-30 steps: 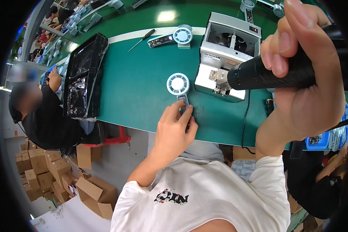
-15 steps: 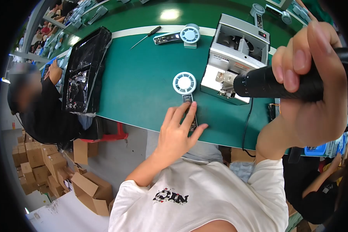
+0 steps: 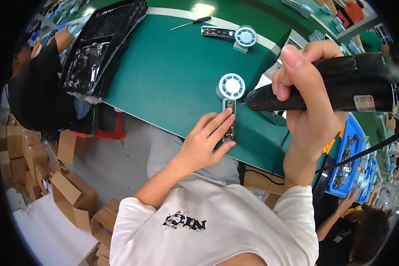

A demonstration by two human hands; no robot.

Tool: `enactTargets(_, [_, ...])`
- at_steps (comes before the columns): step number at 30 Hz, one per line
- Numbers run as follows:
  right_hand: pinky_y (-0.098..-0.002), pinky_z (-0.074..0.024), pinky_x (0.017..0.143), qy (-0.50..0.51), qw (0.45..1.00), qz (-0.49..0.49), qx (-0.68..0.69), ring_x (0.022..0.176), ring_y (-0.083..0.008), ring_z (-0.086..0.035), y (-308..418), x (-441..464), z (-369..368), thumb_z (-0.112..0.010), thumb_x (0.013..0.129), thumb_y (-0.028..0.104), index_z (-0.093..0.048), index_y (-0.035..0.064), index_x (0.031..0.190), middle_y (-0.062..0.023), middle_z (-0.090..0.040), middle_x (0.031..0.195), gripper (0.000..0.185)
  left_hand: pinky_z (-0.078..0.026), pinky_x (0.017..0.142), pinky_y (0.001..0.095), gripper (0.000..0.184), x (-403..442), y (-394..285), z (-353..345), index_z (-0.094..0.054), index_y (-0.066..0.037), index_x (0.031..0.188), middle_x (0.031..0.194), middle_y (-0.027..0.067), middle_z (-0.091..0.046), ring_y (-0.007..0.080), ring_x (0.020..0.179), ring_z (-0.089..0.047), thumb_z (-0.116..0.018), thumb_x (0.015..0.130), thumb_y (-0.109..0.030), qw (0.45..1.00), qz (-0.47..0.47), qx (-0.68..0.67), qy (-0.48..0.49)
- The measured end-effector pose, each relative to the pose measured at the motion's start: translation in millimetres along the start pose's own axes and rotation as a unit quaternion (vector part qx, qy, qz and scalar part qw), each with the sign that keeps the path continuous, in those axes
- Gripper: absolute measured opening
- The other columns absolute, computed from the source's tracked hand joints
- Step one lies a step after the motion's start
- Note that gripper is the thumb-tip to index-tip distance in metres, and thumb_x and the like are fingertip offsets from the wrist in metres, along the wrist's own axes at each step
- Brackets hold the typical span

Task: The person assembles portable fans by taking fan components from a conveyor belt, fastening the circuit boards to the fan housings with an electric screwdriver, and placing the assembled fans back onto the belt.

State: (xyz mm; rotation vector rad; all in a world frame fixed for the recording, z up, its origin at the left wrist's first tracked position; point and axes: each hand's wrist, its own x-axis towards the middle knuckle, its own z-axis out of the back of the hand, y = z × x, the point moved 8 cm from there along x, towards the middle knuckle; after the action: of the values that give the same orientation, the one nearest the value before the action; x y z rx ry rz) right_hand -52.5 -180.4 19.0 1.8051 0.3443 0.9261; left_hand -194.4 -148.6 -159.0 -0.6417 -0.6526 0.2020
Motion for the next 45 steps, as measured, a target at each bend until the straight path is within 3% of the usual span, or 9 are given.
enactTargets(2, [-0.0281,-0.0423,0.051,-0.018,0.997,-0.023,-0.073,0.048,-0.0159,-0.051,-8,2,1,-0.071,0.082,0.002,-0.056,-0.0027,0.084,-0.0081,-0.053,0.063,0.016,-0.052,0.091,0.0426,0.066,0,4,1,-0.057,0.000,0.133,0.141,0.0151,-0.054,0.0371,0.105,-0.059,-0.080,0.074,-0.019,1.000,-0.002,-0.010,0.009])
enactTargets(11, [-0.0303,-0.0430,0.051,0.007,0.995,0.000,-0.096,0.048,-0.0168,-0.051,-21,8,-5,-0.071,0.081,0.001,-0.056,-0.0022,0.083,-0.0084,-0.053,0.062,0.015,-0.053,0.089,0.0413,0.054,0,5,4,-0.062,-0.001,0.126,0.138,0.0151,-0.057,0.0354,0.105,-0.061,-0.077,0.076,-0.013,0.999,0.018,-0.043,-0.013])
enactTargets(20, [-0.0297,-0.0429,0.051,-0.006,0.994,-0.024,-0.107,0.048,-0.0165,-0.052,-32,7,-8,-0.071,0.081,0.001,-0.055,-0.0019,0.084,-0.0079,-0.053,0.061,0.016,-0.053,0.090,0.0415,0.056,4,14,5,-0.064,0.000,0.121,0.135,0.0153,-0.059,0.0349,0.106,-0.062,-0.082,0.071,-0.016,0.996,0.015,-0.084,0.008])
enactTargets(33, [-0.0275,-0.0433,0.050,-0.002,0.995,0.009,-0.103,0.047,-0.0148,-0.050,-39,2,-13,-0.070,0.080,0.000,-0.050,0.0006,0.083,-0.0076,-0.053,0.060,0.020,-0.053,0.090,0.0417,0.051,6,14,7,-0.063,0.001,0.120,0.135,0.0160,-0.059,0.0354,0.107,-0.061,-0.076,0.073,-0.010,0.993,0.032,-0.115,0.011])
enactTargets(39, [-0.0260,-0.0427,0.050,0.052,0.991,0.043,-0.111,0.048,-0.0128,-0.049,-46,1,-15,-0.068,0.079,-0.007,-0.050,0.0009,0.084,-0.0065,-0.053,0.062,0.020,-0.052,0.092,0.0420,0.052,7,16,10,-0.062,0.000,0.122,0.135,0.0161,-0.058,0.0355,0.108,-0.061,-0.078,0.074,-0.012,0.991,0.033,-0.128,0.029])
enactTargets(45, [-0.0230,-0.0410,0.050,0.107,0.992,-0.002,-0.062,0.050,-0.0095,-0.050,-47,-3,-27,-0.069,0.079,-0.006,-0.051,0.0016,0.084,-0.0051,-0.054,0.065,0.021,-0.051,0.093,0.0420,0.053,8,13,10,-0.060,0.000,0.123,0.136,0.0154,-0.056,0.0345,0.111,-0.059,-0.079,0.075,-0.012,0.991,0.027,-0.119,0.046])
